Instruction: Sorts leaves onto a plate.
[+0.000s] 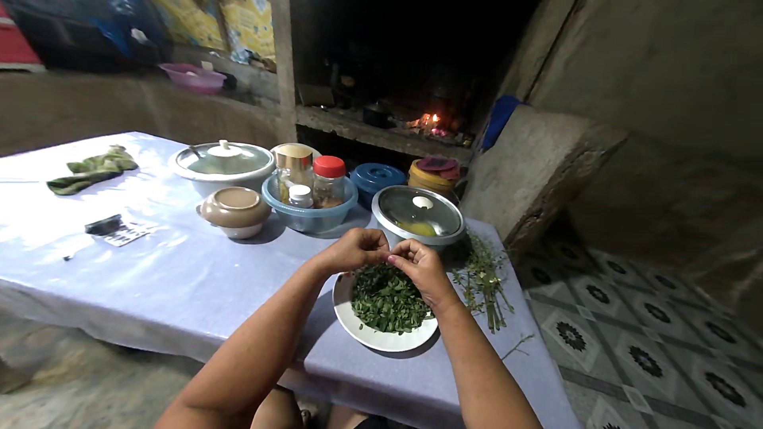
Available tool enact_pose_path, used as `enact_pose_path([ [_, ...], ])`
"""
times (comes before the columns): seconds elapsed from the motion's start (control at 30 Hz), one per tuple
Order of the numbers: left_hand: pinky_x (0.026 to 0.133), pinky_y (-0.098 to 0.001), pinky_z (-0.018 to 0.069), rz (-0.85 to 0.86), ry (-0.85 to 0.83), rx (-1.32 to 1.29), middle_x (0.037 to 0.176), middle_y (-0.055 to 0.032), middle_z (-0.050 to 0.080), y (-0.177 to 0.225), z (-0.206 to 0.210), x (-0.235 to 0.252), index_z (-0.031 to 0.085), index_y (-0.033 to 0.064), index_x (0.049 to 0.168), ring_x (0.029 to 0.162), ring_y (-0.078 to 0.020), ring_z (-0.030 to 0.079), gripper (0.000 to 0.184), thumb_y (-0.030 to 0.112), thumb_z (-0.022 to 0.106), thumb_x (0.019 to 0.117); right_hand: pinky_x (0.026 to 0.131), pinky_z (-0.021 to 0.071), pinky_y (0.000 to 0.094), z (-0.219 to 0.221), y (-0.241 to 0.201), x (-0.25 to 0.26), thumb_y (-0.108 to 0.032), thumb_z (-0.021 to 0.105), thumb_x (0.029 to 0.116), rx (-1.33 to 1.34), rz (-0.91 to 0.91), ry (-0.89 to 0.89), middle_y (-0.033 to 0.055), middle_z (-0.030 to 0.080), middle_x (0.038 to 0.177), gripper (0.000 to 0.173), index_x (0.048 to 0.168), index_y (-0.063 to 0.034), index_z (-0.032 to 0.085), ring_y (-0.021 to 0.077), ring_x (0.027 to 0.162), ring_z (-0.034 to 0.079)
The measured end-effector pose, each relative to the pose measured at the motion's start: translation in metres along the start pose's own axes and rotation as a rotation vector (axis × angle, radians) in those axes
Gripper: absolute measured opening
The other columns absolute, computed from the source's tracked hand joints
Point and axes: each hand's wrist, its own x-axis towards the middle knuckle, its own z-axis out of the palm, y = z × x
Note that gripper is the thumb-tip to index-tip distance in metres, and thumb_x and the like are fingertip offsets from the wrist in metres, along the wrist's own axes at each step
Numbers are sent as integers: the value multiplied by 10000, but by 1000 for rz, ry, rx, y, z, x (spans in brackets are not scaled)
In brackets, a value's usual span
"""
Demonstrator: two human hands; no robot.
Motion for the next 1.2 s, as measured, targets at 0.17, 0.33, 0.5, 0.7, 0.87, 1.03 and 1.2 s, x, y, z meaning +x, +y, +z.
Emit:
enact_pose_path([
  [0.17,600,-238,499,-4,20,-7,734,-7,629,2,-5,-3,670,55,908,638,-71,578,81,111,719,939,778,572,288,-4,0,0,2,705,924,24,11,30,101,717,905,74,992,25,688,136,827,682],
  [0.33,585,-227,495,5,7,-21,713,7,617,1,-8,-3,664,71,889,624,-61,576,96,133,717,939,789,584,294,-6,-3,0,18,709,916,37,30,13,110,709,889,66,974,39,687,143,819,683],
  [0.5,589,-231,503,-14,8,-26,729,-1,628,1,-11,-4,661,62,894,635,-68,589,78,99,699,951,810,585,307,-12,-5,1,6,703,921,-2,54,-12,107,710,886,66,975,40,684,149,822,686],
  [0.7,629,-240,509,-20,33,-2,742,-13,635,3,-14,-4,664,51,890,663,-76,594,69,72,708,939,792,586,302,-20,-7,2,11,711,915,-53,98,33,100,704,882,66,973,32,685,140,809,681],
  [0.87,634,-242,513,5,32,-29,738,-22,635,3,-15,-5,664,46,879,664,-85,595,73,62,708,936,931,580,340,-27,-7,2,-90,619,1012,-152,95,-130,119,734,1049,178,1098,32,716,168,980,706],
  [1.03,609,-240,500,2,18,-7,731,-17,625,4,-12,-5,666,45,892,643,-81,578,65,64,710,936,920,567,328,-18,-6,2,-180,663,1004,-255,47,-109,98,735,1065,209,1085,-4,738,142,996,692],
  [1.2,557,-231,486,2,-12,27,716,-5,623,5,-10,-5,672,60,904,604,-67,569,77,114,714,941,974,551,324,-16,-3,0,-89,709,943,-281,-59,-118,110,690,1162,94,964,-4,744,154,1112,652],
])
